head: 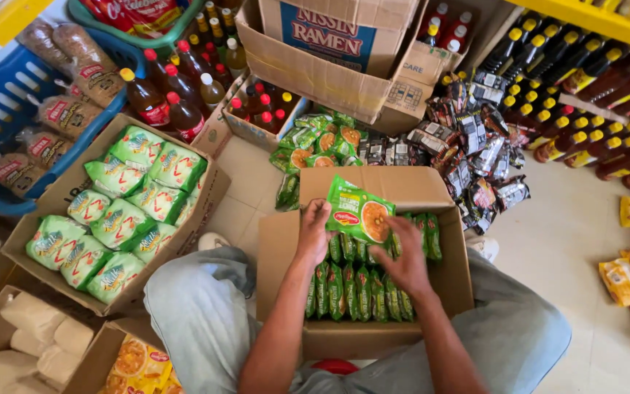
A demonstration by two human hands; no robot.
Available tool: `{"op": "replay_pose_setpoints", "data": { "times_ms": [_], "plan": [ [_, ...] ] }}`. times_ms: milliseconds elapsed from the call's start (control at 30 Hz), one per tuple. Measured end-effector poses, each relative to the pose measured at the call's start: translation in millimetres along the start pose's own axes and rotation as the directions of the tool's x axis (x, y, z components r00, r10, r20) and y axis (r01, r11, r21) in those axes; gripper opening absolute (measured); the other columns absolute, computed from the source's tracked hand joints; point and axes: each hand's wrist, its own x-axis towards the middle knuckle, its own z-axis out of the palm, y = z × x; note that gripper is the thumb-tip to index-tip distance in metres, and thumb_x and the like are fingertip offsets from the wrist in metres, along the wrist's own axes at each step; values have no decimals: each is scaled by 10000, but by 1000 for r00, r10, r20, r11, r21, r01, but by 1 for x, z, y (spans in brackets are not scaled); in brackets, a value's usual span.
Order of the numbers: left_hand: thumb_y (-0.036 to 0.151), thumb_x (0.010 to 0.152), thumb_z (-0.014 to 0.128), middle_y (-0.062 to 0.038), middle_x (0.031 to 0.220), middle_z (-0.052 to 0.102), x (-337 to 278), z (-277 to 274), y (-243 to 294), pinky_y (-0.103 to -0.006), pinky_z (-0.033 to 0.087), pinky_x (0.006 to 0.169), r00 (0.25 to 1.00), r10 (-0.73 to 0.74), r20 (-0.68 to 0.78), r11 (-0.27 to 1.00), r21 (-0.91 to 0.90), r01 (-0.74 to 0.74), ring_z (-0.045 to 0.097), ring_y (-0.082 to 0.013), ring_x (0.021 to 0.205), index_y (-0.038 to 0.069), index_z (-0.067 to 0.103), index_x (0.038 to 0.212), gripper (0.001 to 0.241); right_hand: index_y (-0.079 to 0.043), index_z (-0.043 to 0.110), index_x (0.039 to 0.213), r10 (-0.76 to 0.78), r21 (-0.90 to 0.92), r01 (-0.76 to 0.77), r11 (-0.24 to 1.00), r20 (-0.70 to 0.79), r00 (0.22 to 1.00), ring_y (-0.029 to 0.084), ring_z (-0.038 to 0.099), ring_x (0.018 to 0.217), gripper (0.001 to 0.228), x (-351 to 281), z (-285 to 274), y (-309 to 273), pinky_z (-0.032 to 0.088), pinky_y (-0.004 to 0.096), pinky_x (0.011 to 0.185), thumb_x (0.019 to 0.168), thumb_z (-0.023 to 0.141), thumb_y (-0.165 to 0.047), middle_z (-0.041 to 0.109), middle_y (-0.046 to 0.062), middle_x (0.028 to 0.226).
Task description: Packing individual packets of instant noodles into a cardboard shipping box.
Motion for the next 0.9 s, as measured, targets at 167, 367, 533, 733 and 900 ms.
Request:
{"op": "replay_pose_setpoints", "data": {
  "times_ms": [167,367,533,733,900],
  "plan": [
    [345,1054,637,14,989,621,12,-13,-82,-355,548,766,993,96,62,973,206,-107,594,-126,911,112,607,1077,236,-35,481,1462,117,-89,-103,991,169,979,447,468,1322,854,-10,13,-1,413,497,1090,697,836,-169,497,242,1468],
    [367,1062,589,-5,1015,604,-7,-1,-117,-387,540,861,982,-78,173,970,242,34,589,-144,981,42,628,1092,329,-21,475,1477,284,-43,-281,959,203,937,429,551,1310,749,-54,5,44,466,437,1083,797,773,-124,554,253,1443],
    [438,1008,576,-63,1299,650,-26,45,-113,-316,472,1078,898,-292,329,836,544,73,610,-166,1224,58,546,1407,552,-1,520,1448,263,-5,-264,964,123,957,451,640,1198,675,-62,-31,56,521,462,990,837,763,-153,613,283,1368],
    [395,1061,560,-195,1502,540,-55,62,-172,-441,373,1187,773,-198,603,728,618,-295,503,-294,1409,-7,486,1482,587,-120,558,1468,809,-318,-744,587,200,553,417,706,714,657,-96,-62,78,549,523,694,882,749,-347,715,308,854],
    [242,885,727,-222,1302,633,-81,72,-163,-553,286,1115,682,-288,672,173,737,-653,424,-478,1354,-11,681,1198,405,-44,640,1308,801,-412,-694,590,198,564,484,684,924,587,-146,-29,130,544,577,777,884,714,-443,703,299,997]
  ]
}}
